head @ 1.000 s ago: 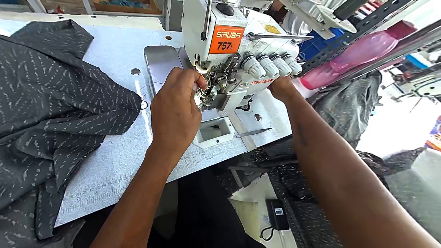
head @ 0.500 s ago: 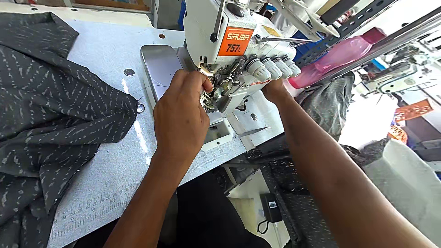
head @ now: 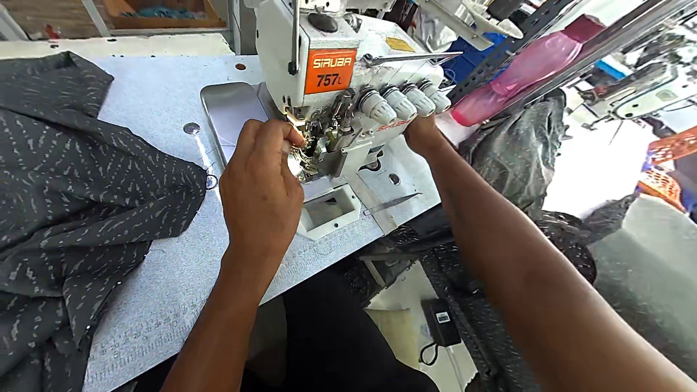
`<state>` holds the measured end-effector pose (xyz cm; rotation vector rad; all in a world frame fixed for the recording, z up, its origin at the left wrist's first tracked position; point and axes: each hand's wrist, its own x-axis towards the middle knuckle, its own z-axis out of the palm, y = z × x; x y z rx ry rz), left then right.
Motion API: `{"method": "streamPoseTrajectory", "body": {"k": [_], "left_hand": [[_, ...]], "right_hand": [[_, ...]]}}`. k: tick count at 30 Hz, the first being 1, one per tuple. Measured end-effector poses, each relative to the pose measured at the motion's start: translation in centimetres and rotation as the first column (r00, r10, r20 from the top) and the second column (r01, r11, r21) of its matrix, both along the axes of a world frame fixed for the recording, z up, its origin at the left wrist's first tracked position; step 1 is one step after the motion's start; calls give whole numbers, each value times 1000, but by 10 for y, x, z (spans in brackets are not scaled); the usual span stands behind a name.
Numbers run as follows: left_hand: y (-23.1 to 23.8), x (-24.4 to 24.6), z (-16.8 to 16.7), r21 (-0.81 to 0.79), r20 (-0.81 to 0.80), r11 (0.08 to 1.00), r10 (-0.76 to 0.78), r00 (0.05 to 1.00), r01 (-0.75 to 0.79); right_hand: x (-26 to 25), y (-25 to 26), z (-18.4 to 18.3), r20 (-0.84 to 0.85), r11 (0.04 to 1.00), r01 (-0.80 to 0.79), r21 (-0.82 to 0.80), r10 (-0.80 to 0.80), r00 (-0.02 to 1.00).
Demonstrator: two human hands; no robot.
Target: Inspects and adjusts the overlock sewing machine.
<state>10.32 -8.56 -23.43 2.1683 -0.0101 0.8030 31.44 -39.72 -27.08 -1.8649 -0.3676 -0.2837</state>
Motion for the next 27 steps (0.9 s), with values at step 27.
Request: {"method": "streamPoseTrajectory", "body": {"k": [27], "left_hand": [[4,-3,-2,41,116,996,-85,990,80]], "right_hand": [[-30,38,94,-575,910,-32,-414,-235,783]]}}
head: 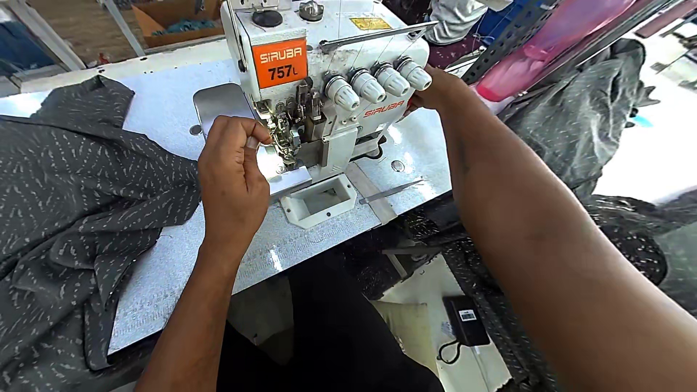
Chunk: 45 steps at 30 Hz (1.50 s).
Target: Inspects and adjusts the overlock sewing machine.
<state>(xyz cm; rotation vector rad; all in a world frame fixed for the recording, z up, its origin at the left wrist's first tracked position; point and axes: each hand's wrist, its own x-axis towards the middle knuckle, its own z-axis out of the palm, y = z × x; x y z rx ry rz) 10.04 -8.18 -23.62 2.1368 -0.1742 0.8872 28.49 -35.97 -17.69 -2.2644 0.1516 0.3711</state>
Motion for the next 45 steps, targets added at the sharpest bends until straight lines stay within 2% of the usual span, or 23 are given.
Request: {"method": "streamPoseTrajectory", "body": {"k": [2,4,5,7,8,10,12,15,17,19,22,25,27,29,34,40,45], "left_hand": [[1,-1,-1,-20,-2,1000,-12,1000,12],[3,-2,-2,-52,-7,998,-29,1000,28],[3,-1,-3,-68,5,997,-37,999,37],[4,-1,-4,-98,20,994,-51,999,53],[5,0,-5,-116,27,991,-58,998,60],[6,-1,-6,-143,34,987,-63,997,67],[6,0,-6,-152,37,986,-62,997,67],[5,1,-6,-147,36,988,-36,999,41],[5,1,-5,-133,32,991,-22,999,26],[5,1,-5,-114,23,993,-13,1000,16],[3,2,-4,-89,-2,996,27,1000,-27],[1,3,-2,-59,-31,996,62,998,-64],[1,3,-2,-62,-32,996,61,998,-62],[1,2,-2,-72,-30,996,56,998,-58],[-1,2,-3,-91,-20,993,74,997,-76],[-1,1,-2,-80,-37,993,82,996,-84],[-2,1,-2,-85,-34,992,86,996,-89]], "right_hand": [[3,2,3,-33,999,2,-51,-4,999],[5,-3,-5,86,994,-59,-91,67,994],[10,-10,-16,214,994,-99,-50,108,971],[40,-30,-58,519,983,-134,127,50,853],[47,-34,-72,601,965,-176,195,24,799],[42,-39,-88,619,917,-262,300,22,785],[39,-43,-90,603,898,-291,330,36,797],[37,-43,-86,581,925,-261,277,55,812],[29,-44,-82,624,973,-192,128,71,778],[4,-51,-80,740,993,-103,-62,114,663],[-71,-59,-81,836,983,-51,-178,178,519],[-131,-68,-97,748,906,-208,-368,422,512],[-144,-77,-109,628,807,-310,-503,588,510],[-146,-85,-116,566,752,-344,-562,653,503],[-143,-83,-120,608,770,-353,-532,637,474],[-153,-54,-118,658,709,-502,-496,684,315],[-193,-8,-105,718,654,-600,-461,672,180]]}}
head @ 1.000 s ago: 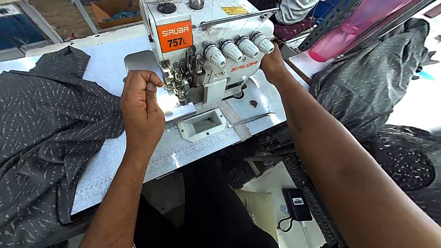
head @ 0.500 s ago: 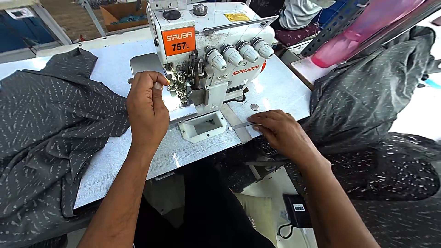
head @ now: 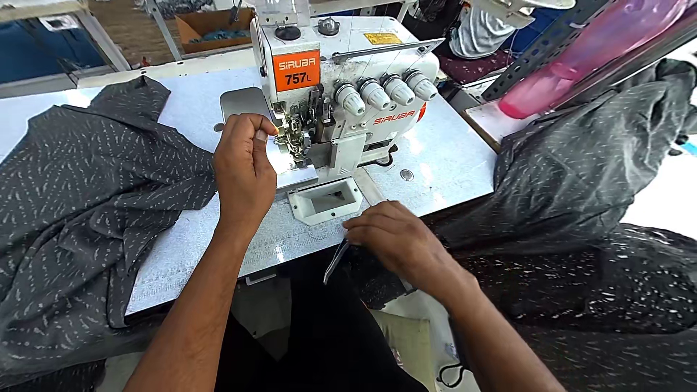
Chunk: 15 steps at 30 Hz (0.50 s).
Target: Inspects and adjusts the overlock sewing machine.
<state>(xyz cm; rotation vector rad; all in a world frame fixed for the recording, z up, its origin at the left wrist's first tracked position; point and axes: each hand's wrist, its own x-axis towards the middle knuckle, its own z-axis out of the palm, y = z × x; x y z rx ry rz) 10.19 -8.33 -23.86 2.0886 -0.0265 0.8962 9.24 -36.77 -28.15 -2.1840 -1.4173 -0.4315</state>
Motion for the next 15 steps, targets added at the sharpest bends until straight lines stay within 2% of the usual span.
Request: {"method": "streamPoseTrajectory", "body": {"k": [3,6,8,11,15], "left_hand": [[1,-1,-1,-4,1,1000,-7,1000,7],[1,-1,-1,-12,17,1000,-8,1000,8],[0,-1,-1,-7,22,1000,-8,1000,8],[0,-1,-1,-15,16,1000,1,1000,0],[-1,-1,0,-10,14,1000,8,1000,-7]], "right_hand": [[-14,20,14,-77,960,1,279,21,997],[-14,39,31,-213,832,114,544,6,977],[-6,54,40,-219,737,140,661,11,976],[10,75,45,-110,652,106,751,-34,993],[18,94,47,51,685,90,723,-183,982]]}}
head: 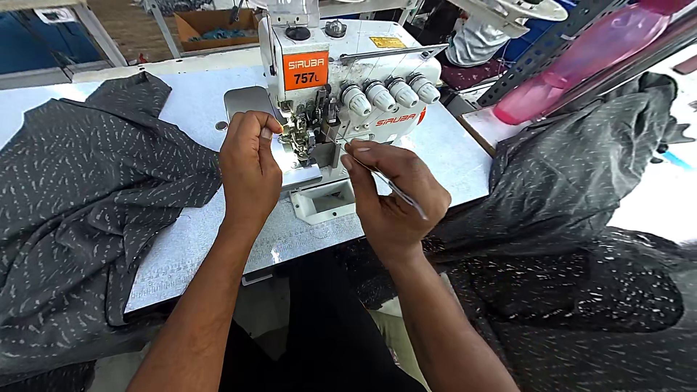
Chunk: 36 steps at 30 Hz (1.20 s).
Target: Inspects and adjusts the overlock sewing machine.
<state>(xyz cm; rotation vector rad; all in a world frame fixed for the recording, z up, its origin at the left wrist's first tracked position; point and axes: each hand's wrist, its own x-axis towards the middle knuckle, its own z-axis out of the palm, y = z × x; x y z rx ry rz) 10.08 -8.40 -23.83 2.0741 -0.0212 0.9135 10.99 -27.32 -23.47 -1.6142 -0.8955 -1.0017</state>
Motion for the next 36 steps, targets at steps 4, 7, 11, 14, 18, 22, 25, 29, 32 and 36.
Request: {"method": "streamPoseTrajectory", "body": {"k": [4,7,11,14,18,22,25,29,32,36], "left_hand": [[0,0,0,7,7,1000,4,1000,-4],[0,0,0,6,1,1000,8,1000,-8],[0,0,0,13,10,1000,7,1000,-7],[0,0,0,11,12,1000,6,1000,-7],[-1,-1,1,10,15,1000,2,1000,-2],[-1,0,2,7,15,1000,0,1000,0],[0,0,2,12,8,1000,-4,1000,4],[0,1,1,9,19,1000,-6,1000,6],[0,1,0,4,19,1000,-9,1000,9],[0,0,1,6,19,1000,-3,1000,3]], "right_hand": [[3,7,-1,118,988,88,-128,-73,990],[4,6,1,159,968,107,-227,-71,985],[5,7,4,189,951,145,-274,-94,977],[5,7,6,189,945,155,-287,-103,977],[6,9,8,201,925,186,-332,-123,972],[8,11,12,235,907,221,-357,-141,962],[8,11,15,251,891,240,-386,-149,957],[5,11,18,260,876,250,-412,-150,954],[4,11,18,256,886,249,-391,-155,954],[0,8,22,275,875,238,-422,-127,953]]}}
